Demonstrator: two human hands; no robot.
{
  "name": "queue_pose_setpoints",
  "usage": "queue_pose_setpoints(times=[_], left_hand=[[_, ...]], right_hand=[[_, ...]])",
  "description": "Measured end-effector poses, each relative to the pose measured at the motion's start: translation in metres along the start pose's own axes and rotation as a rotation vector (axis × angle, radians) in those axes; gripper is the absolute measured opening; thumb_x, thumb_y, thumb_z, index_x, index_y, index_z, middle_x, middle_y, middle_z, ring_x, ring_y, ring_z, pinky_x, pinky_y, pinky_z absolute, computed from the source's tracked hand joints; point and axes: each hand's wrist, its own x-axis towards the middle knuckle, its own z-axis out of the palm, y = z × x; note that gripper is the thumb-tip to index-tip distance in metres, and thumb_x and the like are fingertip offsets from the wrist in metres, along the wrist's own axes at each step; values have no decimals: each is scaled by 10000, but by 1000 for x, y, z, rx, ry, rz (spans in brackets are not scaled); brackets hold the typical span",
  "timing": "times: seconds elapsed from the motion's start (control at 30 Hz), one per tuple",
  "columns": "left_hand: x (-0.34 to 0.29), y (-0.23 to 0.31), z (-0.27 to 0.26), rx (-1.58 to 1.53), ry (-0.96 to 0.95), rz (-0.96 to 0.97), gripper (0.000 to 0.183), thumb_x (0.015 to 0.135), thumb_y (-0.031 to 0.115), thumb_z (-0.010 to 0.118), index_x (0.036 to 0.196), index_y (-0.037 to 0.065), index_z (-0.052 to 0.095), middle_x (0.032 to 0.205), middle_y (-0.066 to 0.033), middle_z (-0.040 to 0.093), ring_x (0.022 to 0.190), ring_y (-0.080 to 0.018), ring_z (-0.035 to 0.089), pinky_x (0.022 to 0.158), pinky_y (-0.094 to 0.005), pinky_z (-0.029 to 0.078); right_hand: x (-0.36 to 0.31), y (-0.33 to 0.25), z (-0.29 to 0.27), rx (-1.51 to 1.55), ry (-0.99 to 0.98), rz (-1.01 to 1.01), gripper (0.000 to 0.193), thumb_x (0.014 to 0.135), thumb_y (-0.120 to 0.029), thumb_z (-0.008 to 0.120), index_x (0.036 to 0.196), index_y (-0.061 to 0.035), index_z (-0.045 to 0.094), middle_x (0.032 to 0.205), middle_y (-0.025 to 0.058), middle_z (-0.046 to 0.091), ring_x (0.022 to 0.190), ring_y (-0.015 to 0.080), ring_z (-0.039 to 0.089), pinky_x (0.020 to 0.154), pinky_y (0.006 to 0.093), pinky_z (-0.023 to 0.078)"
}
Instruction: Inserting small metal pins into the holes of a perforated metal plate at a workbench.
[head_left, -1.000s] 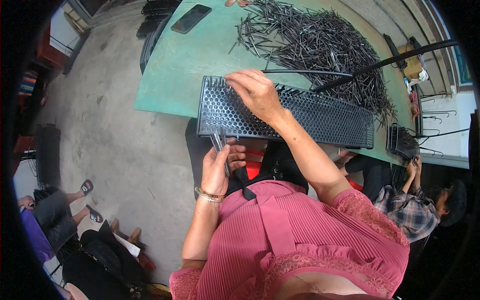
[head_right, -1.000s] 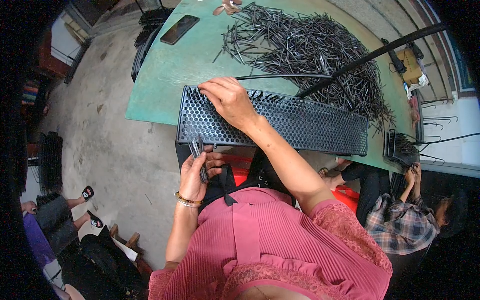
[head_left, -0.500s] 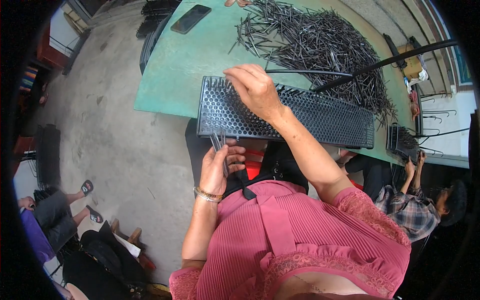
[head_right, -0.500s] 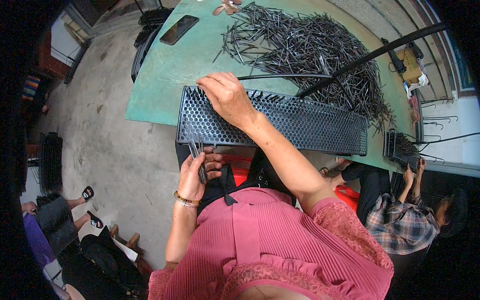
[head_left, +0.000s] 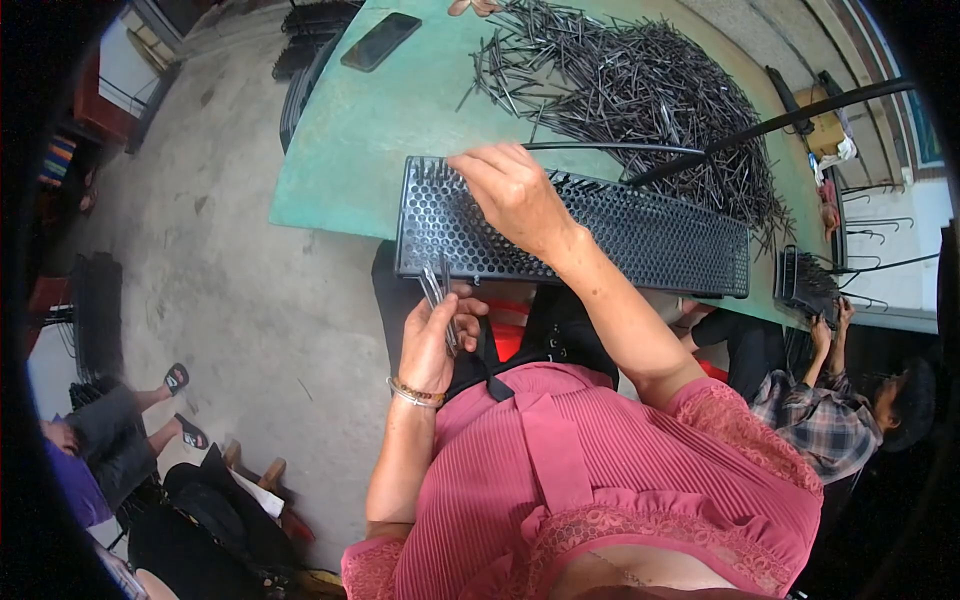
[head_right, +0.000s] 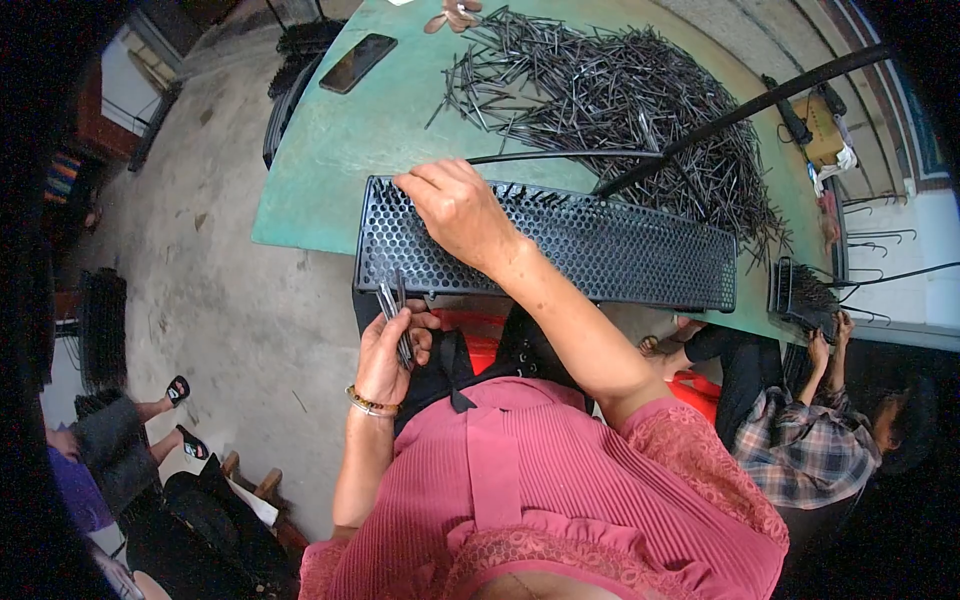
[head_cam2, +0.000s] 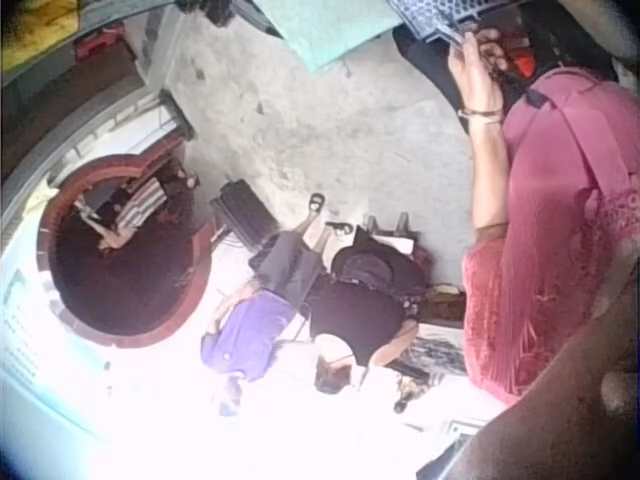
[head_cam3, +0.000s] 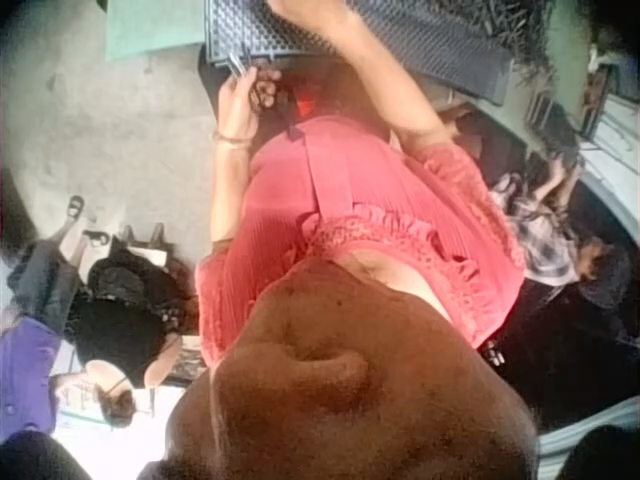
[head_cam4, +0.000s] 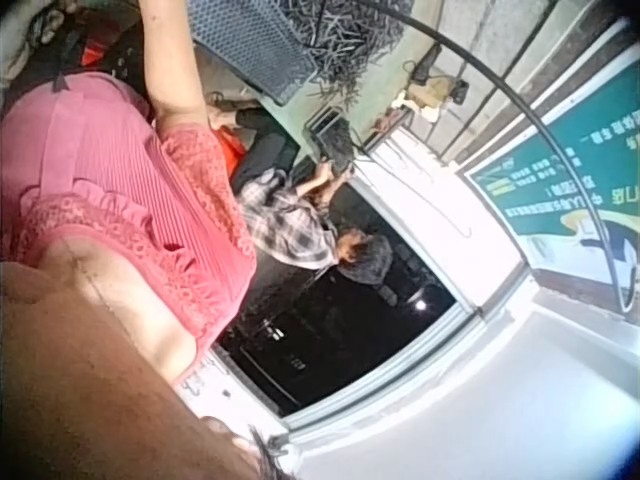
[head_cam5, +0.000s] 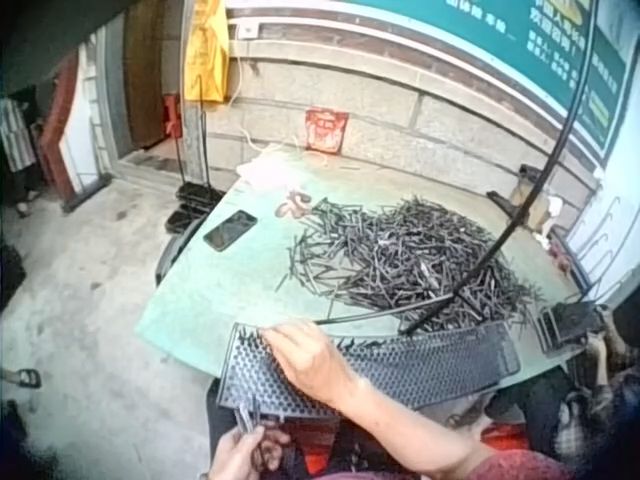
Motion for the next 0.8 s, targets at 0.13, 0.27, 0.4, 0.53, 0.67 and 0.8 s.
queue_pose_setpoints(times=[0.13, 0.27, 0.4, 0.53, 0.67, 0.8], left_hand=[[-1, 0, 1, 14, 8, 9, 238, 938, 182, 454, 1058, -19, 499, 858, -124, 614, 607, -107, 539, 485, -216, 435], [-7, 8, 10, 43, 61, -52, 248, 938, 197, 461, 1080, -2, 504, 874, -112, 613, 590, -99, 534, 447, -204, 419], [-4, 6, 5, 14, 2, -63, 265, 937, 209, 471, 1087, -7, 505, 862, -105, 607, 574, -98, 533, 418, -197, 413], [0, 3, 0, -6, -92, -43, 268, 939, 210, 470, 1080, -15, 505, 854, -99, 603, 596, -100, 541, 443, -202, 436], [1, -2, 0, -7, 13, -53, 260, 939, 201, 472, 1072, -19, 507, 855, -103, 606, 643, -111, 560, 489, -222, 465], [-5, 5, 7, 30, -4, -52, 255, 939, 191, 471, 1088, -14, 497, 861, -115, 611, 676, -131, 583, 547, -244, 498]], right_hand=[[0, -1, 0, 9, -45, 18, 210, 738, 43, 601, 945, 15, 620, 877, 128, 625, 786, 287, 593, 715, 367, 465], [-2, 4, 5, 13, -71, 34, 212, 750, 37, 596, 960, 10, 622, 894, 136, 636, 807, 293, 606, 736, 368, 478], [-2, 5, -2, 62, 31, 131, 195, 786, 21, 587, 975, 0, 628, 899, 149, 648, 829, 304, 622, 724, 366, 498], [-7, 10, 1, 143, 8, 214, 189, 806, 14, 556, 983, 1, 621, 941, 151, 644, 876, 312, 611, 792, 382, 479], [-8, 13, 5, 131, -1, 132, 226, 791, 21, 572, 1007, -12, 628, 926, 132, 645, 848, 294, 603, 742, 366, 480], [-7, 11, 3, 17, -70, 57, 290, 758, 19, 583, 1042, -26, 618, 952, 107, 647, 869, 267, 572, 781, 360, 432]])
